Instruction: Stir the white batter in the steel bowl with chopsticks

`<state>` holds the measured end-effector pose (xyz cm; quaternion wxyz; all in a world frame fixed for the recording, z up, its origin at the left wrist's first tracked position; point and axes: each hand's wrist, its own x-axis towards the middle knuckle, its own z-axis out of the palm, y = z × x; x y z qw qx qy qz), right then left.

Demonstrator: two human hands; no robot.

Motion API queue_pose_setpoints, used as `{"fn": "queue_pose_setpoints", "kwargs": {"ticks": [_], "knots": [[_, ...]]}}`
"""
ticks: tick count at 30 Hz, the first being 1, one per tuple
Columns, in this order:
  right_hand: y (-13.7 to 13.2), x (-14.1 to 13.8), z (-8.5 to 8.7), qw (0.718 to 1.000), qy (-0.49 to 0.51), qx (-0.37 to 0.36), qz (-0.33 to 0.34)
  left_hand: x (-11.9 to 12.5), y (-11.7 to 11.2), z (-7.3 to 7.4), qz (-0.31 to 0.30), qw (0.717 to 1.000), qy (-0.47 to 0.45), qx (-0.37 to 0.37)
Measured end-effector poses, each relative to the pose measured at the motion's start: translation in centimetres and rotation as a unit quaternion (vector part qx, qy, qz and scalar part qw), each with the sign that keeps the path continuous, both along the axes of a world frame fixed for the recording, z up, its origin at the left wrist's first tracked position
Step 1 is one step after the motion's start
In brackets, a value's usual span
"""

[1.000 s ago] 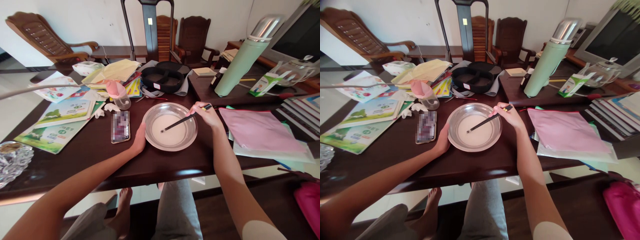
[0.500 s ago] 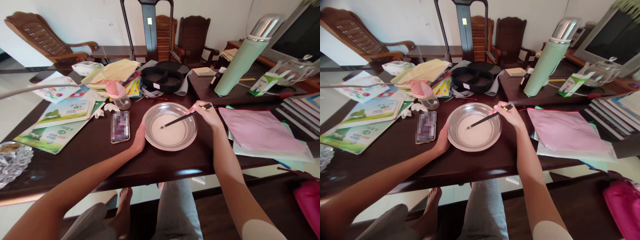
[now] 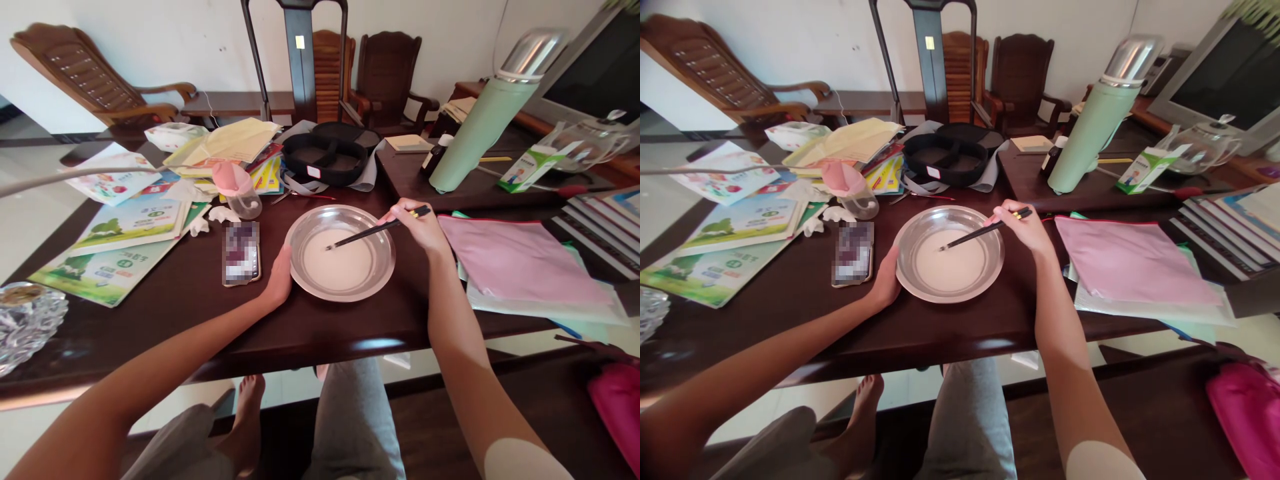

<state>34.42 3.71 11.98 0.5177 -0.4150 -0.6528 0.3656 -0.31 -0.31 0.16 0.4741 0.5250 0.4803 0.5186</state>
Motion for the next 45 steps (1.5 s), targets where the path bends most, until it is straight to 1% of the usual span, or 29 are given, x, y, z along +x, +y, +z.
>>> {"fn": "queue_pose_setpoints", "kwargs": {"ticks": [2, 3, 5, 8, 10, 14, 16, 17, 20, 22, 25, 28, 30, 33, 35, 37, 40, 41, 43, 45], "knots": [[0.1, 0.6, -0.1, 0.999, 0.025, 0.016, -0.035, 0.0, 0.0, 0.1, 0.004, 1.0, 0.004, 0.003], [0.1, 0.8, -0.2, 0.998, 0.037, 0.021, -0.041, 0.0, -0.1, 0.1, 0.006, 1.0, 0.008, 0.004], [0.0, 0.8, -0.3, 0.999, 0.045, 0.015, -0.022, 0.0, -0.1, 0.2, 0.007, 1.0, 0.016, 0.006], [-0.1, -0.1, -0.3, 0.999, 0.017, -0.014, 0.033, 0.0, -0.1, 0.4, 0.007, 1.0, 0.021, 0.008], [-0.1, -0.4, -0.1, 0.999, -0.003, -0.017, 0.039, 0.0, -0.1, 0.5, 0.012, 1.0, 0.02, 0.006], [0.0, 0.3, 0.1, 1.0, 0.0, 0.0, -0.027, 0.2, -0.1, 0.6, 0.012, 1.0, 0.023, 0.006], [-0.1, 0.7, 0.1, 0.999, 0.018, 0.004, -0.041, 0.2, -0.1, 0.6, 0.013, 1.0, 0.026, 0.009], [-0.1, 0.8, 0.1, 0.999, 0.024, 0.0, -0.033, 0.2, -0.1, 0.7, 0.014, 0.999, 0.028, 0.011], [-0.2, 0.2, 0.2, 1.0, 0.013, -0.02, 0.018, 0.1, -0.2, 0.8, 0.014, 0.999, 0.036, 0.017], [-0.3, -0.2, 0.2, 0.999, -0.006, -0.022, 0.031, 0.1, -0.2, 0.8, 0.014, 0.999, 0.033, 0.016], [-0.2, 0.1, 0.2, 1.0, -0.009, -0.006, -0.004, 0.1, -0.2, 0.8, 0.01, 0.999, 0.028, 0.014], [-0.1, 0.8, 0.1, 0.999, 0.022, 0.007, -0.038, 0.1, -0.2, 0.8, 0.013, 0.999, 0.036, 0.015], [-0.2, 0.9, 0.0, 0.999, 0.028, -0.004, -0.024, 0.1, -0.2, 0.8, 0.015, 0.999, 0.033, 0.014], [-0.2, 0.1, 0.0, 0.999, 0.002, -0.03, 0.025, 0.2, -0.2, 0.9, 0.009, 1.0, 0.017, 0.01], [-0.2, -0.3, 0.1, 0.999, -0.014, -0.027, 0.033, 0.3, -0.3, 0.9, 0.006, 1.0, 0.01, 0.007], [-0.1, -0.1, 0.2, 1.0, -0.014, -0.013, 0.009, 0.2, -0.3, 0.9, 0.006, 1.0, 0.015, 0.004], [0.0, 0.9, 0.1, 0.999, 0.019, 0.012, -0.046, 0.2, -0.2, 0.8, 0.009, 1.0, 0.023, 0.004], [0.1, 1.1, 0.0, 0.998, 0.031, 0.019, -0.053, 0.1, -0.2, 0.7, 0.009, 1.0, 0.023, 0.003], [0.0, 1.1, -0.1, 0.998, 0.04, 0.017, -0.035, 0.1, -0.2, 0.7, 0.009, 1.0, 0.02, 0.005], [-0.1, 0.6, -0.1, 1.0, 0.027, -0.006, 0.007, 0.1, -0.2, 0.6, 0.009, 1.0, 0.023, 0.009]]}}
